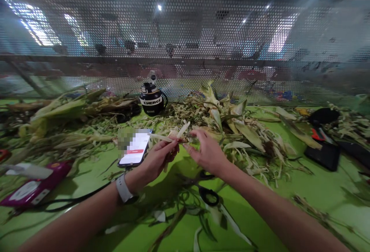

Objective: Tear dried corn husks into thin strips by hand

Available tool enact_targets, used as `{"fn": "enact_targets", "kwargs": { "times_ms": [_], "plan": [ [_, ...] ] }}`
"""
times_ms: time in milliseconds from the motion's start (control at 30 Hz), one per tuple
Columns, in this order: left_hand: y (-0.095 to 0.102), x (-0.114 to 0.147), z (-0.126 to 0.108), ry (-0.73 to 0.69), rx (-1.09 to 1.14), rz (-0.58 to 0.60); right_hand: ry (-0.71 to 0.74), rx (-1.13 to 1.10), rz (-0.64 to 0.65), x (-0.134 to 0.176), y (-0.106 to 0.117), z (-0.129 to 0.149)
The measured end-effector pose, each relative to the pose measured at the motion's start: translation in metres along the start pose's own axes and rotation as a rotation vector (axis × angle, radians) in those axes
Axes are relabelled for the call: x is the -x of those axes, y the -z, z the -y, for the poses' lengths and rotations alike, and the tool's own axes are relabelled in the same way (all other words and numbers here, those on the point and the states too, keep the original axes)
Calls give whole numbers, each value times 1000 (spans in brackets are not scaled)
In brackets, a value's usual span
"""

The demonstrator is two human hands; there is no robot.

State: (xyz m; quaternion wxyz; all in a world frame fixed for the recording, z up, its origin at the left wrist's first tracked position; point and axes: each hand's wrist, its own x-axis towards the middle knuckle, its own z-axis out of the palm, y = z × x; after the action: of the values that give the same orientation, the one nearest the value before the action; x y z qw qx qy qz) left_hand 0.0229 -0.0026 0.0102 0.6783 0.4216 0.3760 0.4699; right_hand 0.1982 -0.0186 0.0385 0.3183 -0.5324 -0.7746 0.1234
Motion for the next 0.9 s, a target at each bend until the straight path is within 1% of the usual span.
{"fn": "enact_targets", "kwargs": {
  "times_ms": [67, 133, 233, 300, 400, 433, 467, 500, 533, 567, 600, 667, 733, 767, 833, 900],
  "plan": [
    [-1, -1, 1, -46, -48, 14, -22, -47, 133, -1, -3, -2],
    [-1, -2, 4, -89, -104, 10, 1, -73, 214, 1, -8, 2],
    [0, -3, 8, -136, -162, -2, 68, -108, 278, 8, -17, 11],
    [1, -4, 10, -149, -188, -2, 101, -113, 297, 13, -21, 15],
    [3, -4, 7, -131, -220, 10, 118, -78, 333, 13, -13, 15],
    [3, -3, 5, -117, -232, 34, 131, -49, 331, 12, -7, 14],
    [2, -2, 2, -100, -240, 80, 121, -1, 238, 10, 0, 13],
    [2, 0, 0, -69, -260, 139, 107, 62, 94, 7, 7, 12],
    [1, 2, -1, -39, -285, 204, 125, 109, -44, 5, 13, 12],
    [-1, 4, -2, -11, -308, 270, 150, 133, -135, 3, 17, 12],
    [-3, 6, -3, 5, -326, 326, 167, 126, -148, 1, 18, 12],
    [-7, 10, -2, 10, -351, 392, 168, 9, -70, -1, 12, 11],
    [-10, 13, 0, -1, -377, 404, 115, -177, 33, -1, 1, 10],
    [-11, 13, 1, -2, -394, 409, 76, -253, 60, -1, -4, 10],
    [-12, 14, 1, 14, -430, 438, 11, -346, 67, 1, -10, 10],
    [-10, 14, 2, 37, -448, 478, -27, -371, 45, 2, -12, 11]
  ]
}}
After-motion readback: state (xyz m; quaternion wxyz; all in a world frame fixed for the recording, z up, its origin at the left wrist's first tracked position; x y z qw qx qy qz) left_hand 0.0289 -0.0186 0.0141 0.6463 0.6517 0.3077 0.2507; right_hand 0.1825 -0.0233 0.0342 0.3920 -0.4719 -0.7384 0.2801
